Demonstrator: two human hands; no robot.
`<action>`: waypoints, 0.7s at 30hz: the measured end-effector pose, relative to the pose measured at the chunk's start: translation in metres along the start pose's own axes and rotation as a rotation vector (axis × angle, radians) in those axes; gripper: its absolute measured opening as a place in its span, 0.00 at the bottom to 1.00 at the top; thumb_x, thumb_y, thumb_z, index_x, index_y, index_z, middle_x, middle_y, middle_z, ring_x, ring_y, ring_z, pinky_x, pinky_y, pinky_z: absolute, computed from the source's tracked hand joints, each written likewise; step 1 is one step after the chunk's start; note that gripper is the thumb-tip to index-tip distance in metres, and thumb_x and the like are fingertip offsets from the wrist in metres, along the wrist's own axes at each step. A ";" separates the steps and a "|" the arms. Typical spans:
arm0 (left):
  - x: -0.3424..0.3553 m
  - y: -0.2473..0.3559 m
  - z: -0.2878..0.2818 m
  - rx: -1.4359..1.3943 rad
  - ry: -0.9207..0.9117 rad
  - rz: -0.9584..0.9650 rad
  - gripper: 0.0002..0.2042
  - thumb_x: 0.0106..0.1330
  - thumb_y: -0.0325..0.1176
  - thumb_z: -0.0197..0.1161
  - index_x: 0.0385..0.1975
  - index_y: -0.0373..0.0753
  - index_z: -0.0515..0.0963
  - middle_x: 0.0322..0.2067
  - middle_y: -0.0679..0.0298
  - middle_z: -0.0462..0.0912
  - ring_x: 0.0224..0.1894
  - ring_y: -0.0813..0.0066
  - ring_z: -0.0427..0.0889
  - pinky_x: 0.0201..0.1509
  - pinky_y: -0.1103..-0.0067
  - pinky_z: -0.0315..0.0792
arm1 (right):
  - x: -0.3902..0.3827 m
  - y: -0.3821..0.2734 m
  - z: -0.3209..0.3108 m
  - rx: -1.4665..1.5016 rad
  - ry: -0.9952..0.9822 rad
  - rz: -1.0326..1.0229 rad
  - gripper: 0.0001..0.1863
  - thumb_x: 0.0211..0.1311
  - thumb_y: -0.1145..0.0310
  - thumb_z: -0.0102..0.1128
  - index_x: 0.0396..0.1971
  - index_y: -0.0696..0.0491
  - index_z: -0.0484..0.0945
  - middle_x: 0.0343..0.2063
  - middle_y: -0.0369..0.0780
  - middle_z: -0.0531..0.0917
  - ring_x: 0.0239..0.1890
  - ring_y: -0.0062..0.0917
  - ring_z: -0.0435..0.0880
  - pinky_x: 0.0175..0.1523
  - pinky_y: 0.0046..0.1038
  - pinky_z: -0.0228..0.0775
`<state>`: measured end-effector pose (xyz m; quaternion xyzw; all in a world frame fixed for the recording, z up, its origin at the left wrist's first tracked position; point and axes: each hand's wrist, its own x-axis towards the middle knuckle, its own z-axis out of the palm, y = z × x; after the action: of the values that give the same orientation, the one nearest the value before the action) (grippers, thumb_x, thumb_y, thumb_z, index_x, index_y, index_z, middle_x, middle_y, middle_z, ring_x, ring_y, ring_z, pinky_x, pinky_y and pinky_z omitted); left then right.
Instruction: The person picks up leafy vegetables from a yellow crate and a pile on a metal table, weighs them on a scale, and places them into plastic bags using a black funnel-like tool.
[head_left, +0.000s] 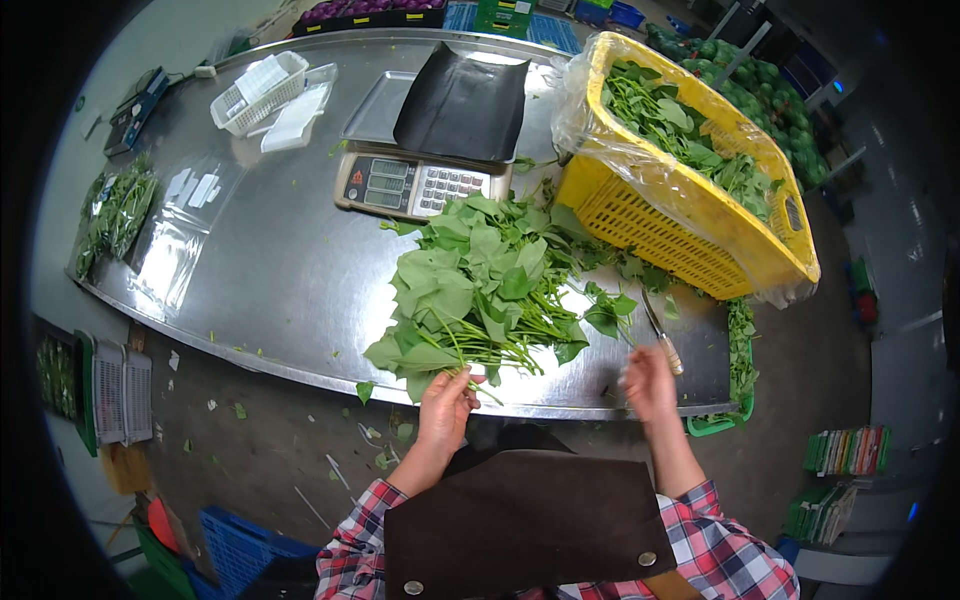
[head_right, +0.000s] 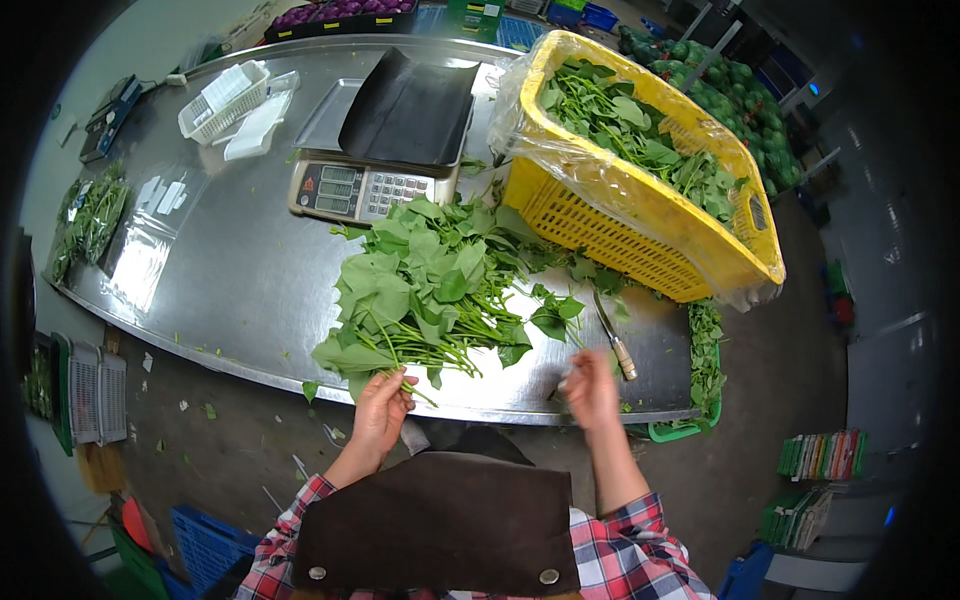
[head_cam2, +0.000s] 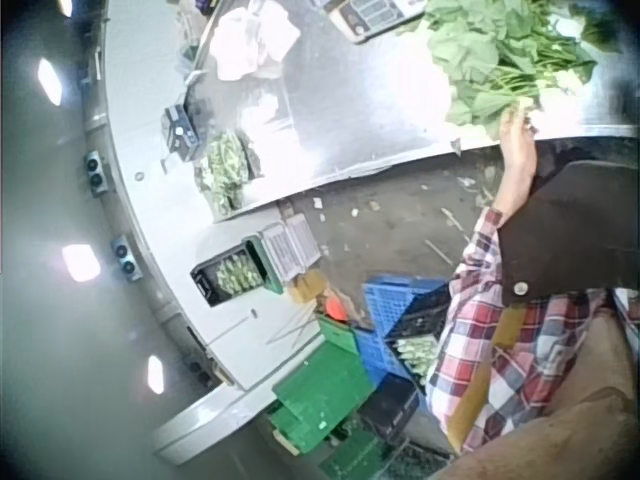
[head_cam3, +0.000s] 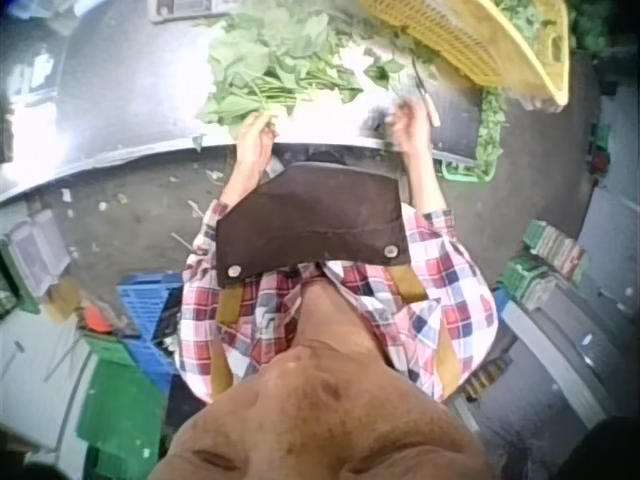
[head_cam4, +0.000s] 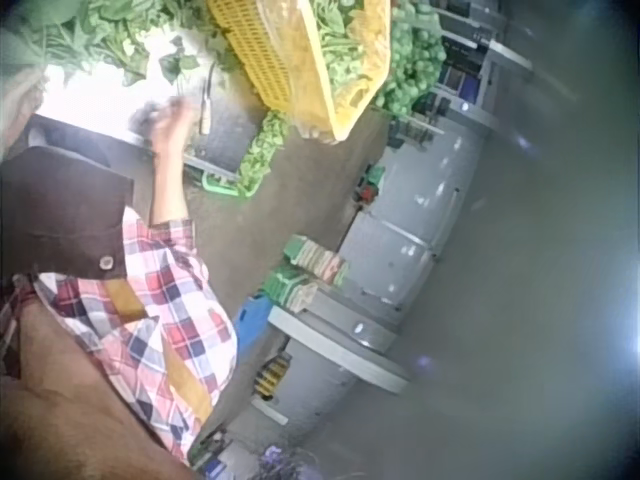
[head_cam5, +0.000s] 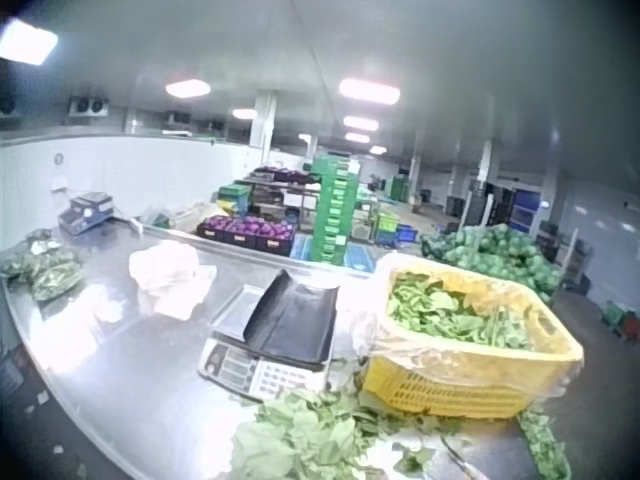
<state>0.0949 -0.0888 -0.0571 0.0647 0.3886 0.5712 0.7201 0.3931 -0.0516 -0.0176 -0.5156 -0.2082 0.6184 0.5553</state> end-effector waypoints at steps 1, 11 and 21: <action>-0.001 -0.003 0.000 0.061 -0.035 0.018 0.08 0.60 0.30 0.55 0.37 0.35 0.69 0.32 0.60 0.77 0.25 0.82 0.70 0.31 0.84 0.66 | -0.002 0.014 0.005 -0.314 -0.133 -0.022 0.10 0.58 0.64 0.53 0.34 0.54 0.72 0.25 0.36 0.76 0.17 0.16 0.69 0.20 0.17 0.64; -0.028 -0.009 0.016 0.259 -0.020 0.209 0.11 0.58 0.25 0.57 0.39 0.32 0.66 0.30 0.58 0.77 0.25 0.80 0.74 0.29 0.84 0.73 | 0.055 0.070 0.118 -1.114 -0.965 -0.248 0.15 0.51 0.66 0.60 0.35 0.60 0.73 0.22 0.37 0.76 0.24 0.21 0.72 0.31 0.24 0.66; -0.070 -0.026 0.032 -0.122 0.079 0.275 0.08 0.58 0.27 0.57 0.34 0.37 0.67 0.27 0.64 0.74 0.23 0.83 0.70 0.28 0.84 0.67 | 0.086 0.023 0.123 -0.833 -0.905 0.235 0.17 0.55 0.61 0.54 0.40 0.58 0.72 0.24 0.37 0.79 0.14 0.16 0.72 0.17 0.18 0.63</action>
<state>0.1320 -0.1472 -0.0147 0.0509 0.3687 0.6893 0.6216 0.2884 0.0579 -0.0245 -0.3952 -0.5881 0.6995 0.0928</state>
